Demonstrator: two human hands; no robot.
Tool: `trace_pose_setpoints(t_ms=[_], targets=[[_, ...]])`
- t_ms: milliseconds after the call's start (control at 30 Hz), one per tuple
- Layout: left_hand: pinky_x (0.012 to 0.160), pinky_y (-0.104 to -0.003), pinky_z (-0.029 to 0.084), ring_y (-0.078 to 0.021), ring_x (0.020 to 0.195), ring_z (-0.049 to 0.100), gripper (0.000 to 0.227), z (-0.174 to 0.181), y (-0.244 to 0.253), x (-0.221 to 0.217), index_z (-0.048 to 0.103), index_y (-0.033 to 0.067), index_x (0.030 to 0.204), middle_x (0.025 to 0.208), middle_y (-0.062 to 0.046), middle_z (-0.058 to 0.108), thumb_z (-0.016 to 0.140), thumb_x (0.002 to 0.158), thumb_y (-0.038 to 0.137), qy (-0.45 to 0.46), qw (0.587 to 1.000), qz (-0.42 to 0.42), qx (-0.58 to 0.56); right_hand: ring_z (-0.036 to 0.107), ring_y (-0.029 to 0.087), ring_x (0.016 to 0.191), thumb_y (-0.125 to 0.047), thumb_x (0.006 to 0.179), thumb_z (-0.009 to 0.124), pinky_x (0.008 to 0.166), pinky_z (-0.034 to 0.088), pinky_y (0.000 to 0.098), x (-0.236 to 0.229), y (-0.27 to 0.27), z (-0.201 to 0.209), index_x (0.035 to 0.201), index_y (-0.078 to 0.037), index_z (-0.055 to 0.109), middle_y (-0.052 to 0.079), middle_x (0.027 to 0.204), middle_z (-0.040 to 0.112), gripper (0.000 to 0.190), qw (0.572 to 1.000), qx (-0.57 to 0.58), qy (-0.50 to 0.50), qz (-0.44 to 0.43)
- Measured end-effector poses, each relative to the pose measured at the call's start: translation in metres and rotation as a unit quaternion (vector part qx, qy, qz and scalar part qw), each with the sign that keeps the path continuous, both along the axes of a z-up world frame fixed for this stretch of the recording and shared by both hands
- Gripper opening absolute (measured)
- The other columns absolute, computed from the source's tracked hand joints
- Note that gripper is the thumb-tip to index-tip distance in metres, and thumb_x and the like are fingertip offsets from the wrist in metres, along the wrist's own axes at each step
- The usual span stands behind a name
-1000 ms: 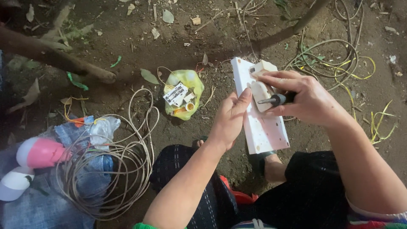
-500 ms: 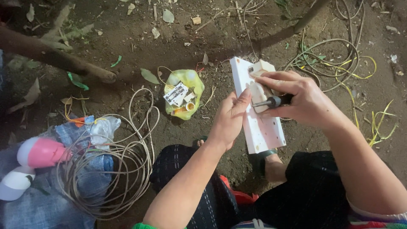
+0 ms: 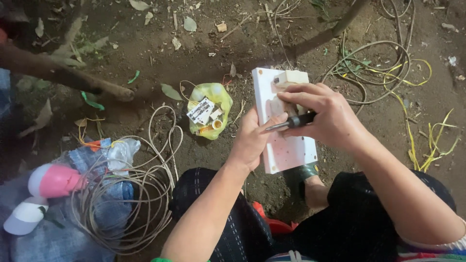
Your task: Removing electrical switches from a plastic panel by unscrewing them with a manual screwdriver
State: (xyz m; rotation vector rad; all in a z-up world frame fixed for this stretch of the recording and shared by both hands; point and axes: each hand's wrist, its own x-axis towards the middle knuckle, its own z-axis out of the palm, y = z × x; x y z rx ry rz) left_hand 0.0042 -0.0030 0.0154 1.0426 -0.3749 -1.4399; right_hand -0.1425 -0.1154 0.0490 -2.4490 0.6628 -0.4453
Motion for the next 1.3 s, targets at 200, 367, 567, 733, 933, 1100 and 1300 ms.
trace_pose_setpoints(t_ms=[200, 367, 567, 733, 933, 1100, 1300], targets=[[0.071, -0.026, 0.059, -0.0201, 0.082, 0.069, 0.052, -0.013, 0.001, 0.0, 0.054, -0.0031, 0.127, 0.103, -0.016, 0.068, 0.075, 0.084, 0.017, 0.084, 0.996, 0.017, -0.001, 0.066, 0.025, 0.105, -0.014, 0.054, 0.093, 0.091, 0.057, 0.039, 0.001, 0.006, 0.006, 0.119, -0.004, 0.074, 0.009, 0.127, 0.069, 0.069, 1.0, -0.028, 0.003, -0.008], [0.075, -0.029, 0.056, -0.0208, 0.085, 0.066, 0.052, -0.024, 0.001, 0.004, 0.054, -0.0014, 0.126, 0.102, -0.014, 0.066, 0.075, 0.081, 0.015, 0.095, 0.995, 0.002, -0.027, 0.063, 0.024, 0.105, -0.018, 0.047, 0.094, 0.089, 0.056, 0.0368, -0.004, 0.008, 0.009, 0.125, -0.01, 0.073, 0.004, 0.128, 0.07, 0.081, 0.998, -0.055, 0.019, -0.016], [0.092, -0.06, 0.044, -0.0336, 0.11, 0.057, 0.072, -0.004, -0.001, 0.006, 0.06, 0.0089, 0.122, 0.109, -0.012, 0.06, 0.082, 0.064, 0.046, -0.022, 0.998, -0.058, 0.023, 0.07, 0.026, 0.094, -0.013, 0.06, 0.089, 0.078, 0.057, 0.0353, -0.022, -0.001, 0.048, 0.139, -0.004, 0.062, 0.014, 0.124, 0.071, 0.083, 0.998, 0.065, -0.01, -0.002], [0.093, -0.058, 0.049, -0.0322, 0.108, 0.062, 0.078, 0.005, 0.001, 0.014, 0.062, 0.0126, 0.13, 0.111, -0.012, 0.064, 0.079, 0.058, 0.037, -0.028, 0.996, -0.034, 0.075, 0.062, 0.016, 0.066, -0.008, 0.066, 0.09, 0.058, 0.05, 0.0289, -0.041, -0.009, 0.066, 0.122, -0.004, 0.074, 0.006, 0.091, 0.07, 0.058, 0.994, 0.063, -0.077, -0.037], [0.093, -0.059, 0.047, -0.0394, 0.118, 0.056, 0.093, 0.034, 0.007, 0.012, 0.049, 0.0121, 0.146, 0.134, -0.021, 0.057, 0.069, 0.057, 0.027, 0.014, 0.996, -0.013, 0.083, 0.067, 0.016, 0.071, -0.005, 0.078, 0.086, 0.062, 0.059, 0.0248, -0.042, -0.009, 0.056, 0.106, -0.006, 0.079, 0.008, 0.096, 0.07, 0.029, 0.988, 0.047, -0.105, -0.1], [0.087, -0.046, 0.054, -0.0285, 0.1, 0.066, 0.07, 0.005, 0.018, 0.025, 0.061, 0.0027, 0.132, 0.113, -0.015, 0.07, 0.07, 0.07, 0.033, -0.027, 0.999, -0.019, 0.0, 0.068, 0.016, 0.082, -0.005, 0.083, 0.08, 0.07, 0.061, 0.0264, -0.039, -0.005, 0.05, 0.1, -0.008, 0.076, 0.006, 0.104, 0.069, 0.018, 0.977, 0.117, -0.14, -0.112], [0.08, -0.046, 0.064, -0.0238, 0.091, 0.076, 0.054, -0.029, 0.017, 0.029, 0.065, 0.013, 0.123, 0.105, -0.013, 0.076, 0.079, 0.073, 0.029, 0.026, 0.998, 0.012, -0.061, 0.071, 0.026, 0.083, -0.007, 0.079, 0.083, 0.073, 0.056, 0.0361, -0.033, 0.004, 0.028, 0.094, -0.016, 0.079, 0.005, 0.097, 0.072, 0.018, 0.973, 0.121, -0.167, -0.102]])
